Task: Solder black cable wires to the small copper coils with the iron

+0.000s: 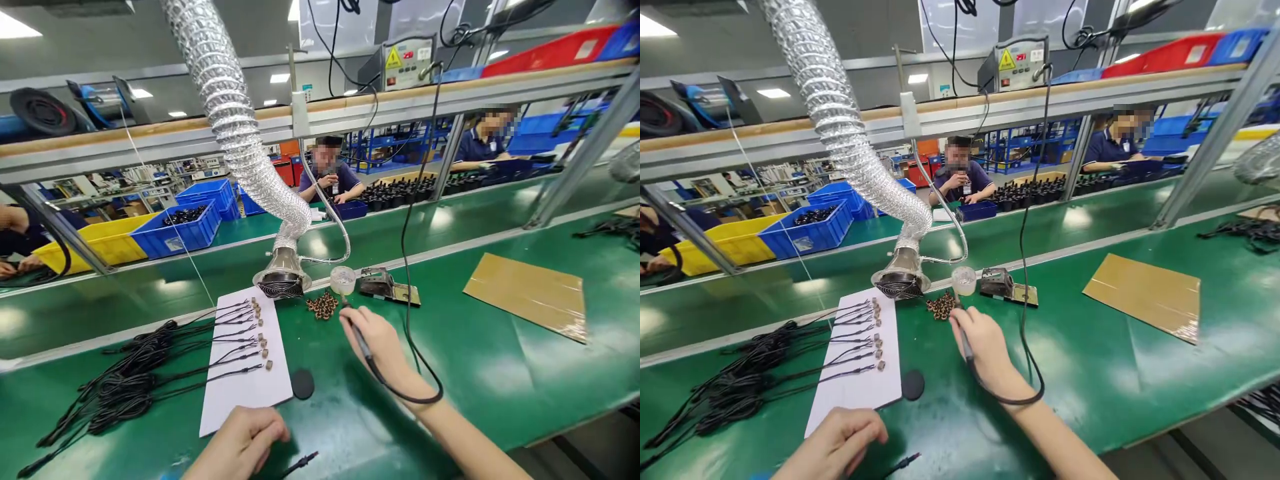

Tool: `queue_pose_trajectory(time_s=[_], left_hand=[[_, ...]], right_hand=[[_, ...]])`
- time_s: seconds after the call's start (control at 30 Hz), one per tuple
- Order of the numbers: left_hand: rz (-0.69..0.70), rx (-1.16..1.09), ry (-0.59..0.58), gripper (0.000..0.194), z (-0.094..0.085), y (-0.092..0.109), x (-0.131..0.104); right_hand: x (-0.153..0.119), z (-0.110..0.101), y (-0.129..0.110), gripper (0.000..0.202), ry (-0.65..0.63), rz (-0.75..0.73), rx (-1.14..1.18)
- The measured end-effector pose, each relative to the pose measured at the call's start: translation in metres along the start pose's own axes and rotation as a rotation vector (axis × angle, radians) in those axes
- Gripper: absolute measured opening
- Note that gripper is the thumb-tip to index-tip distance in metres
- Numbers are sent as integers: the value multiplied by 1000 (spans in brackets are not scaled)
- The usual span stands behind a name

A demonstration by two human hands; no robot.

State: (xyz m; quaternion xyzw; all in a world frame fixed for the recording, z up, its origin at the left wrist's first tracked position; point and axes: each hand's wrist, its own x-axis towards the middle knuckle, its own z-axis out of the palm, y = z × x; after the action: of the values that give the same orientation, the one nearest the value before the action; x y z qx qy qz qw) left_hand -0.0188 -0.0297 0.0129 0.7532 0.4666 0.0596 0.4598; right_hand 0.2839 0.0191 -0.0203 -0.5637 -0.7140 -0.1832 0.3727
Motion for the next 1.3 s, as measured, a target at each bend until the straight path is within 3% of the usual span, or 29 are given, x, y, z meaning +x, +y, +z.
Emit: queue_pose_trajectory(time_s=[0.13,0.23,0.33,0.5,0.7,1.13,1.3], left_hand=[[90,73,48,44,2,41,54],[89,408,264,29,-2,59,107],[-15,681,381,18,-3,62,155],[-83,744,438,26,3,56,201],[-49,747,455,21,7,54,212],[1,774,455,12,13,49,187],[121,725,394,15,14,49,182]], right_hand=[[6,22,50,23,47,-40,-8],[0,40,69,26,57,-38,6],[-6,47,76,24,77,-24,42],[-6,40,81,20,130,33,90],[-4,38,84,18,148,59,123],[-4,40,83,21,133,72,131],[-5,41,84,22,122,75,125]])
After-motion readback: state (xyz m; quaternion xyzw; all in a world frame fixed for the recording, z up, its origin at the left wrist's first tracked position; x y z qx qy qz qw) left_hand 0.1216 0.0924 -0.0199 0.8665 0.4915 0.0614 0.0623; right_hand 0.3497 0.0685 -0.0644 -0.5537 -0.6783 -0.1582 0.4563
